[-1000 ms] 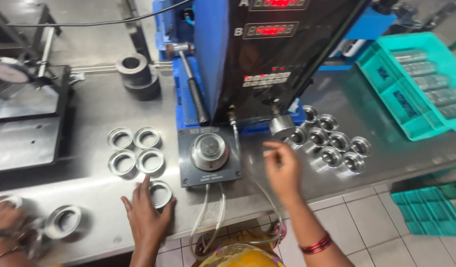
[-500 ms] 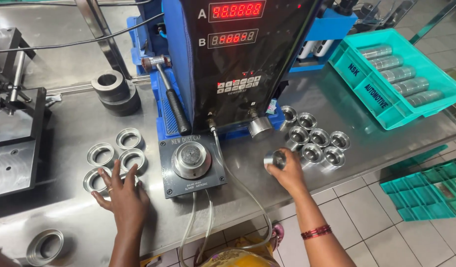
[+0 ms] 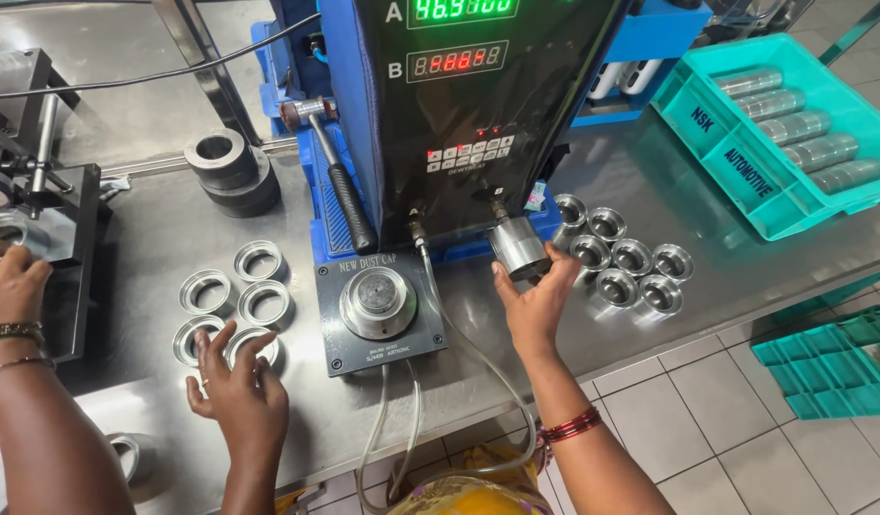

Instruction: Testing and sorting metal caps using an industrial press machine and storage crates.

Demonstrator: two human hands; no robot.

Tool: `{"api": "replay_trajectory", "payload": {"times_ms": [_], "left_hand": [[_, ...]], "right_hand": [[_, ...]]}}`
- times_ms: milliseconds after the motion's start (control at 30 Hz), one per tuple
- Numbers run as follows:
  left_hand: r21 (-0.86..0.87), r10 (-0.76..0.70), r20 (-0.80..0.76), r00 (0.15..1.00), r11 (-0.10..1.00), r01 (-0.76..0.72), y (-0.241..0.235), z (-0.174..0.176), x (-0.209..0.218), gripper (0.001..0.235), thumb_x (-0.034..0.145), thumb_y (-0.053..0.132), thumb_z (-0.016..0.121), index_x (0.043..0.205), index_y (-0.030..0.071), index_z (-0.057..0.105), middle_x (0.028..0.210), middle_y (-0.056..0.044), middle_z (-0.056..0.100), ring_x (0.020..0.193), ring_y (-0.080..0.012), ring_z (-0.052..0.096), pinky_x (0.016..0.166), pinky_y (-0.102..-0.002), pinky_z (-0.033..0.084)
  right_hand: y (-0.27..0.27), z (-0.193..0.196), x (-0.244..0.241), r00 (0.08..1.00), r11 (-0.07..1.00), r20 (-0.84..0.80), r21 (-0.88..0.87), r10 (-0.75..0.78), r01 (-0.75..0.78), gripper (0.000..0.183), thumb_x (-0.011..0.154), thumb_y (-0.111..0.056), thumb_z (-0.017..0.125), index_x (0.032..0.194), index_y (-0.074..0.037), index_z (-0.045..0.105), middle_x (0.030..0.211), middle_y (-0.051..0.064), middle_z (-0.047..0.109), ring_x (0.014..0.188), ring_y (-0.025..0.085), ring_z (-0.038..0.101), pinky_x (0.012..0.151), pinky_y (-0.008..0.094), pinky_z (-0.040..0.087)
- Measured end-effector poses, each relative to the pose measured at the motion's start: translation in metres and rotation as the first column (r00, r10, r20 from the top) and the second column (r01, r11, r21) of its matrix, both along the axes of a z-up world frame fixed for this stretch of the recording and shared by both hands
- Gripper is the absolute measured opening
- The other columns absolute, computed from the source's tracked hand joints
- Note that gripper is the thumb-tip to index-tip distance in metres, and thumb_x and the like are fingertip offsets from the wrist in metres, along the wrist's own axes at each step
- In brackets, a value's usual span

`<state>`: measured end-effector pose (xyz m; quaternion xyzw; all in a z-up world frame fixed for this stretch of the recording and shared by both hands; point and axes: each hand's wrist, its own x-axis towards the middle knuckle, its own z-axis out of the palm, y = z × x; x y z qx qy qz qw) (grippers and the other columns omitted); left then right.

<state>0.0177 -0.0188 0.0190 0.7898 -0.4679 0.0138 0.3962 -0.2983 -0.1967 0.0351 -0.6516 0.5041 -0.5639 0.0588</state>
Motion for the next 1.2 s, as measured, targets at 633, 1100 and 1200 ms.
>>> {"api": "replay_trajectory", "payload": {"times_ms": [633,1100,1200], "left_hand": [[-0.277,-0.192,-0.149,0.97,0.95,0.146,-0.029,0.041,-0.033,0.021,0.095,0.01,0.064,0.113,0.01,0.073,0.128,-0.006,0.067,0.126,-0.0239,0.06,0.11,-0.04,0.041],[-0.124,-0.508,-0.078,0.858,0.858,0.498,-0.088,0.059,-0.066,0.091,0.071,0.031,0.088,0.147,0.001,0.048,0.144,-0.025,0.053,0.133,-0.0435,0.052,0.111,-0.049,0.041],[-0.134,-0.509,-0.052,0.859,0.856,0.499,-0.094,0.059,-0.066,0.092,0.07,0.031,0.09,0.146,0.001,0.049,0.142,-0.025,0.054,0.132,-0.0441,0.052,0.114,-0.05,0.038]], "right_hand": [[-0.028,0.011,-0.038,0.723,0.607,0.685,0.612,-0.086,-0.508,0.079,0.085,-0.063,0.059,0.14,-0.009,0.041,0.119,0.011,0.059,0.081,0.024,0.07,0.067,0.042,0.058],[-0.022,0.011,-0.024,0.658,0.654,0.753,0.499,-0.002,-0.569,0.053,0.092,-0.03,0.071,0.126,-0.002,0.042,0.099,0.018,0.061,0.071,0.024,0.065,0.063,0.037,0.058],[-0.004,0.002,-0.042,0.611,0.661,0.79,0.435,0.045,-0.611,0.047,0.095,-0.024,0.069,0.127,-0.001,0.044,0.104,0.017,0.061,0.078,0.026,0.064,0.065,0.039,0.057]]}}
